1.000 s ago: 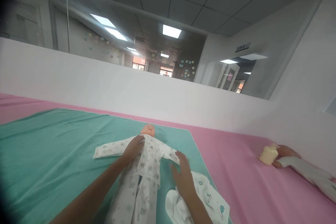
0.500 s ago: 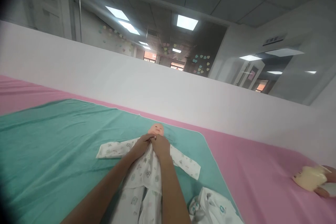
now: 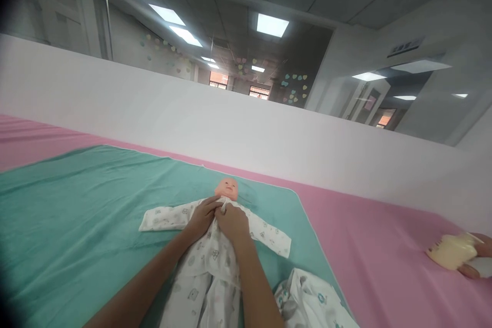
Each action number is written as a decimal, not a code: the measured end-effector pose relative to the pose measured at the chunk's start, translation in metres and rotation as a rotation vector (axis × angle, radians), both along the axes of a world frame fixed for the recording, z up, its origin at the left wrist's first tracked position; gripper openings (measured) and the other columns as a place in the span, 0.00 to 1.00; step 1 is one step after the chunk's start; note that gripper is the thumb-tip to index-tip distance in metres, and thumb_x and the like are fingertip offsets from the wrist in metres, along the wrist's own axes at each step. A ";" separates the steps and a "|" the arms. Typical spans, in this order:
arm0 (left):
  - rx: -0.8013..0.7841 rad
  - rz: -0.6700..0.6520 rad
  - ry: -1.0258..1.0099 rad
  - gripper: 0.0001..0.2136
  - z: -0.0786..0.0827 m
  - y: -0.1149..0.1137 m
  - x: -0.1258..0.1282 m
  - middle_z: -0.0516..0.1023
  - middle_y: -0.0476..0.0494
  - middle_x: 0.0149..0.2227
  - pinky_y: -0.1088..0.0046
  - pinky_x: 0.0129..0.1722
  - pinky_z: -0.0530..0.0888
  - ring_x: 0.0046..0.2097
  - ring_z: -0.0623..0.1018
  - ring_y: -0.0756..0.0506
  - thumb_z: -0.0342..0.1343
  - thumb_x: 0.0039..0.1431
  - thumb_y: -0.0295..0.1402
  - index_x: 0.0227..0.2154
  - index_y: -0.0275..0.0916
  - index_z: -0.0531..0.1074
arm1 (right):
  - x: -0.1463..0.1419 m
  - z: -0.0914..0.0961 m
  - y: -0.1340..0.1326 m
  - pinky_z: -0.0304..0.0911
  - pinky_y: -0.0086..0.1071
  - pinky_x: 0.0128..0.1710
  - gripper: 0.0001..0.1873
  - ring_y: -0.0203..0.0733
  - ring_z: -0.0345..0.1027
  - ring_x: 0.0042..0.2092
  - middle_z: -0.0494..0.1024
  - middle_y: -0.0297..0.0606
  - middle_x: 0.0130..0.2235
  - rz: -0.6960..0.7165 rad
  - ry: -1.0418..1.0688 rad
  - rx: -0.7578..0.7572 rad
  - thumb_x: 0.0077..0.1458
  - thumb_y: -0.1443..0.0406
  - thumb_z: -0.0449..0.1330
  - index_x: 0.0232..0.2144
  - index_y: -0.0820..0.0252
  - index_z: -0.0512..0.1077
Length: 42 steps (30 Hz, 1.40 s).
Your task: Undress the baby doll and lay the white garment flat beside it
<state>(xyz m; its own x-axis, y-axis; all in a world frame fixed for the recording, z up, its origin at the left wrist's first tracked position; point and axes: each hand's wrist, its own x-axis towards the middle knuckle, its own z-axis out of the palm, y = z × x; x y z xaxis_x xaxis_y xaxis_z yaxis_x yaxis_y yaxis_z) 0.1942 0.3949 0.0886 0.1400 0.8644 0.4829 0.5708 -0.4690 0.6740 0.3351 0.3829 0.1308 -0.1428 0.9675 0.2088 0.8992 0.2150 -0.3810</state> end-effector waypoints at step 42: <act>0.101 -0.027 0.043 0.18 0.003 -0.033 0.001 0.67 0.43 0.55 0.61 0.57 0.61 0.57 0.64 0.46 0.43 0.55 0.22 0.46 0.40 0.68 | -0.003 -0.007 -0.052 0.42 0.29 0.25 0.13 0.33 0.60 0.29 0.67 0.31 0.31 -0.071 0.046 0.185 0.57 0.55 0.51 0.29 0.58 0.62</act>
